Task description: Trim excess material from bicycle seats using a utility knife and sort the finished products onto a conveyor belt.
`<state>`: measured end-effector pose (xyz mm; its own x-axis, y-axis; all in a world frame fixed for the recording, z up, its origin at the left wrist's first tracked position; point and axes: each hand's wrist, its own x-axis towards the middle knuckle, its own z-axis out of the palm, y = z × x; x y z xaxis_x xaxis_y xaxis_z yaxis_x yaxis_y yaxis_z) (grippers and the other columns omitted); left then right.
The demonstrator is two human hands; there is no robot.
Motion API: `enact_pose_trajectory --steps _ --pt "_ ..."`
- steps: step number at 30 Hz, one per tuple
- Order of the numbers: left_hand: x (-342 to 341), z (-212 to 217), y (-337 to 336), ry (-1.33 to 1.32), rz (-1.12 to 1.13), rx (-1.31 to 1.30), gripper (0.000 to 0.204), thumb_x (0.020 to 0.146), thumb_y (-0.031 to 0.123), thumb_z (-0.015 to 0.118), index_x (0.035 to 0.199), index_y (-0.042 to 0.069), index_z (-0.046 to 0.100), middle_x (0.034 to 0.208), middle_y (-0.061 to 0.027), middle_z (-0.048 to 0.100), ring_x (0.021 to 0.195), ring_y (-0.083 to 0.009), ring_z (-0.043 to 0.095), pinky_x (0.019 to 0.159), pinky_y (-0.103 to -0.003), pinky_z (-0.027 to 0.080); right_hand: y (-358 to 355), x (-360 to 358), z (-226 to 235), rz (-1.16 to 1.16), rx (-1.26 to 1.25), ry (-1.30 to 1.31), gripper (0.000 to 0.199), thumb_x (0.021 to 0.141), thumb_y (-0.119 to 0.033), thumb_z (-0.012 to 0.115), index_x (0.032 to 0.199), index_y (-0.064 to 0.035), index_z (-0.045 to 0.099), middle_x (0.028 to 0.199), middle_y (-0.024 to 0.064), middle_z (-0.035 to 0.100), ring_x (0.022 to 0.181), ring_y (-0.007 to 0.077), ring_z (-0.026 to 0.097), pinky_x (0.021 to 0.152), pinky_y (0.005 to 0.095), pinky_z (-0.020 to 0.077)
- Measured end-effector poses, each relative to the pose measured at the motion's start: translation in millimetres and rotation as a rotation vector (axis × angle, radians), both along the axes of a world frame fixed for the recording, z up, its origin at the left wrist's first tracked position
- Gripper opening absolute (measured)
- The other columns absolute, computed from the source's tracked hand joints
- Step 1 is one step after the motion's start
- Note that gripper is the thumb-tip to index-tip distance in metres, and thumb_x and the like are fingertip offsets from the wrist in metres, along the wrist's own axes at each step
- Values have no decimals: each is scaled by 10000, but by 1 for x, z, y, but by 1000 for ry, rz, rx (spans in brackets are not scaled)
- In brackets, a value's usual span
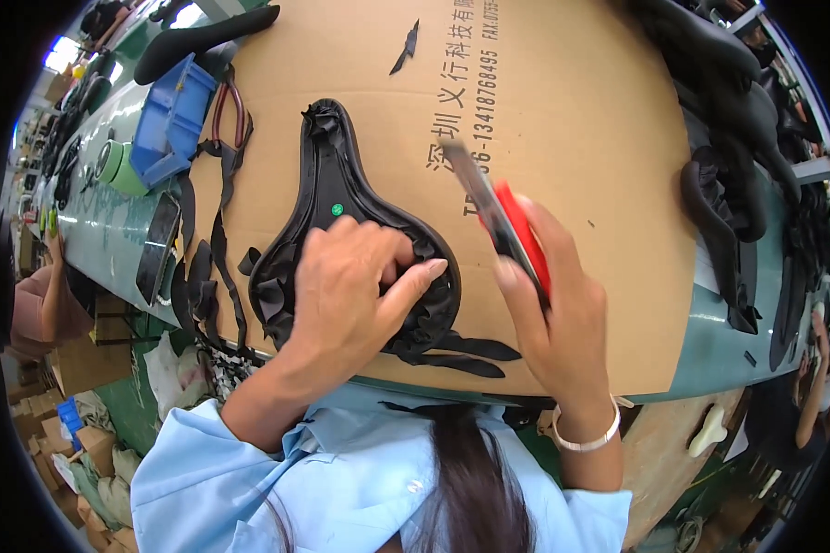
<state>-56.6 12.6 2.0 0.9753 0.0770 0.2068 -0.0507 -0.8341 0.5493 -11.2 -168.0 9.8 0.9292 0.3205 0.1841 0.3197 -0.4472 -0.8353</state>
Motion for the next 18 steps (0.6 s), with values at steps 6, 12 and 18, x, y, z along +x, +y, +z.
enact_pose_trajectory --steps 6,12,18 --pt "-8 -7 -7 -4 -4 -292 201 788 119 606 614 52 530 595 -58 461 638 -218 423 676 -354 279 -29 -15 22 266 -321 -195 545 788 -16 627 1311 -142 541 678 61 568 523 184 534 492 300 430" --pt "-8 -10 -5 -56 5 -348 243 775 67 589 574 32 457 573 -61 410 610 -215 375 643 -352 282 -15 -19 47 400 -724 -233 569 775 -43 642 1324 -131 523 603 64 506 465 205 467 450 332 366" --pt "-5 -12 4 -244 197 -873 188 886 81 550 727 -19 537 695 -42 473 669 -140 398 609 -277 323 -19 -90 18 114 -534 -76 600 804 -88 647 1374 -140 468 633 73 506 475 211 478 447 332 381"
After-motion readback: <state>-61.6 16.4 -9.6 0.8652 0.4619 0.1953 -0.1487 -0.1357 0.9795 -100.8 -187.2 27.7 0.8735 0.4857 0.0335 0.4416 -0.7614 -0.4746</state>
